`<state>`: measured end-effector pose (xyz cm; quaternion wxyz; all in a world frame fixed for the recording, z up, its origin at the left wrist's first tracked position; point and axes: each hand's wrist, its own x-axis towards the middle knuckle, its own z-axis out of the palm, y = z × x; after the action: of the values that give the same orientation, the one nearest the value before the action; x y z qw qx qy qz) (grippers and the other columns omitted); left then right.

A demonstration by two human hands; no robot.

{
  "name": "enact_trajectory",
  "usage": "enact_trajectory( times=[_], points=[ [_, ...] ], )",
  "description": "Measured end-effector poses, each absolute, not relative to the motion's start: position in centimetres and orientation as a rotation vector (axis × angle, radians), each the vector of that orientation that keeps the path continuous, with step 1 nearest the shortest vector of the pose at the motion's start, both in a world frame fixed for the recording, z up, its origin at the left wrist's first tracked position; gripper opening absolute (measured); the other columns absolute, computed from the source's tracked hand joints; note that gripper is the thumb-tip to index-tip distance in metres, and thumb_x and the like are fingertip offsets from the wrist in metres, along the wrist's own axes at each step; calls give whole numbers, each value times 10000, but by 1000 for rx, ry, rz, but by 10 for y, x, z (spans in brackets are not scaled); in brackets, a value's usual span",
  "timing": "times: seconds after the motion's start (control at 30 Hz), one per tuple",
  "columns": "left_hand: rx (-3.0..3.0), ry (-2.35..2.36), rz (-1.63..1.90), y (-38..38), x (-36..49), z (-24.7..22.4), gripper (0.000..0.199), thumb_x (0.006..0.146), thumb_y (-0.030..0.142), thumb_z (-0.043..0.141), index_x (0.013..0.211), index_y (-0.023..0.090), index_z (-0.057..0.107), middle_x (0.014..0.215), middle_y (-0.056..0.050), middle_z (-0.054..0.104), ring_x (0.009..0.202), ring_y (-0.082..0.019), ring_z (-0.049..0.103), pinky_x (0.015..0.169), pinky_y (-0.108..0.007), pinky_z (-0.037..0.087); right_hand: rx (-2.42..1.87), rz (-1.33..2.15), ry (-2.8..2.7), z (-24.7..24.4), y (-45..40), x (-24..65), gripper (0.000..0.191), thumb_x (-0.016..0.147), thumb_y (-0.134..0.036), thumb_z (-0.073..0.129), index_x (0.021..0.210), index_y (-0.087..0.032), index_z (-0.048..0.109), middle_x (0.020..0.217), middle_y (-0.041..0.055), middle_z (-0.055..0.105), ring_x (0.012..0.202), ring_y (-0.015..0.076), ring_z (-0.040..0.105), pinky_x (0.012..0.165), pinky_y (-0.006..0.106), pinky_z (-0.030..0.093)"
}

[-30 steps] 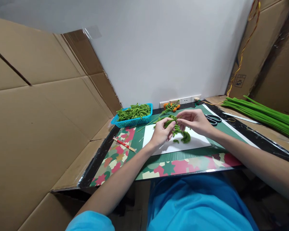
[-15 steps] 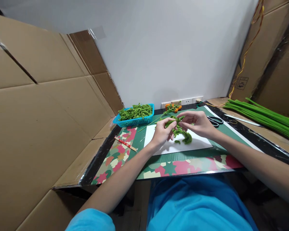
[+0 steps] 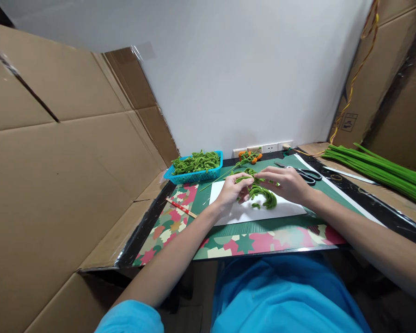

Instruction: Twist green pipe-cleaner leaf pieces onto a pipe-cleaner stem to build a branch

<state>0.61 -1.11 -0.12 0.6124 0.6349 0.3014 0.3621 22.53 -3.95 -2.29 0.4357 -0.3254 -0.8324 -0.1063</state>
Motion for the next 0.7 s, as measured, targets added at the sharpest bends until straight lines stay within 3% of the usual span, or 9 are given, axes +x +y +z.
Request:
enact_trajectory(
  times=[0.23,0.5,0.7],
  points=[
    [1660,711,838,-7,2,-3,428,795,513,829,991,146,727,646,5,637,462,-151,645,358,-209,393,-768,-509,-2104,-21,-42,226,238,1089,-258,515,1169,-231,737,1041,49,805,713,122,704,554,251,410],
    [1566,691,748,-9,3,4,426,768,499,855,930,141,692,612,27,606,459,-122,616,374,-193,362,-745,-738,-2131,-19,-44,223,183,1076,-208,503,1041,-192,682,865,38,751,677,129,652,583,273,385],
    [1476,593,612,-8,0,4,397,795,470,844,941,161,642,537,44,573,447,-126,607,387,-183,356,-810,-566,-2203,-20,-47,217,201,1101,-236,425,1026,-188,605,870,43,687,618,131,557,561,288,317]
  ],
)
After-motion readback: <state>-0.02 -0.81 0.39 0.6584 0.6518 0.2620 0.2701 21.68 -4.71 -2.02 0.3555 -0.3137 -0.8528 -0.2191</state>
